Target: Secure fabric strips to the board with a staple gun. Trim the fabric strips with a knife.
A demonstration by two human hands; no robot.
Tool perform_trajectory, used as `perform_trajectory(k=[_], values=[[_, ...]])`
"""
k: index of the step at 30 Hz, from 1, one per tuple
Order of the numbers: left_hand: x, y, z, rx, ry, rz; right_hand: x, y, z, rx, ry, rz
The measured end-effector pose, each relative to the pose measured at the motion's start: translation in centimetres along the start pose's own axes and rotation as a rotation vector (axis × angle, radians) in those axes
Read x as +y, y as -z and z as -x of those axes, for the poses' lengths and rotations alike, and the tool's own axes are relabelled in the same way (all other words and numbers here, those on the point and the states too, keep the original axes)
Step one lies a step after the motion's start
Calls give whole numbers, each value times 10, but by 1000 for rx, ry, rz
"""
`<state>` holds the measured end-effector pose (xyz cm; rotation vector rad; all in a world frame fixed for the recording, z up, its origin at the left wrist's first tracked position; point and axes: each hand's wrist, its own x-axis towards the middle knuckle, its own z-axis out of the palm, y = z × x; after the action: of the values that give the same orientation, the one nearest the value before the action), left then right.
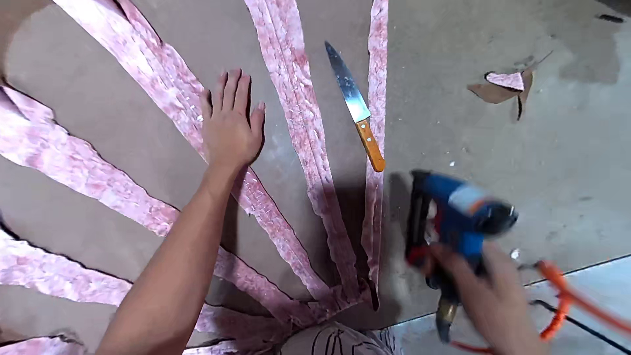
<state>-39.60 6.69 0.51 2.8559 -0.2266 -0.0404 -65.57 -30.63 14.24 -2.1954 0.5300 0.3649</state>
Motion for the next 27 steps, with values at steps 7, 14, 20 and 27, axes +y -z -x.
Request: perform_trajectory(k=[7,14,20,27], values=[[-10,1,-2,32,17,111,-54,-109,40,1,-24,54],[-13,0,-7,41,75,102,-79,-124,20,20,-12,215],[-12,-1,-7,57,60,97,-84,-129,15,29,-23,215],[-14,2,-7,39,57,112,-105,-134,-13,28,-25,142]])
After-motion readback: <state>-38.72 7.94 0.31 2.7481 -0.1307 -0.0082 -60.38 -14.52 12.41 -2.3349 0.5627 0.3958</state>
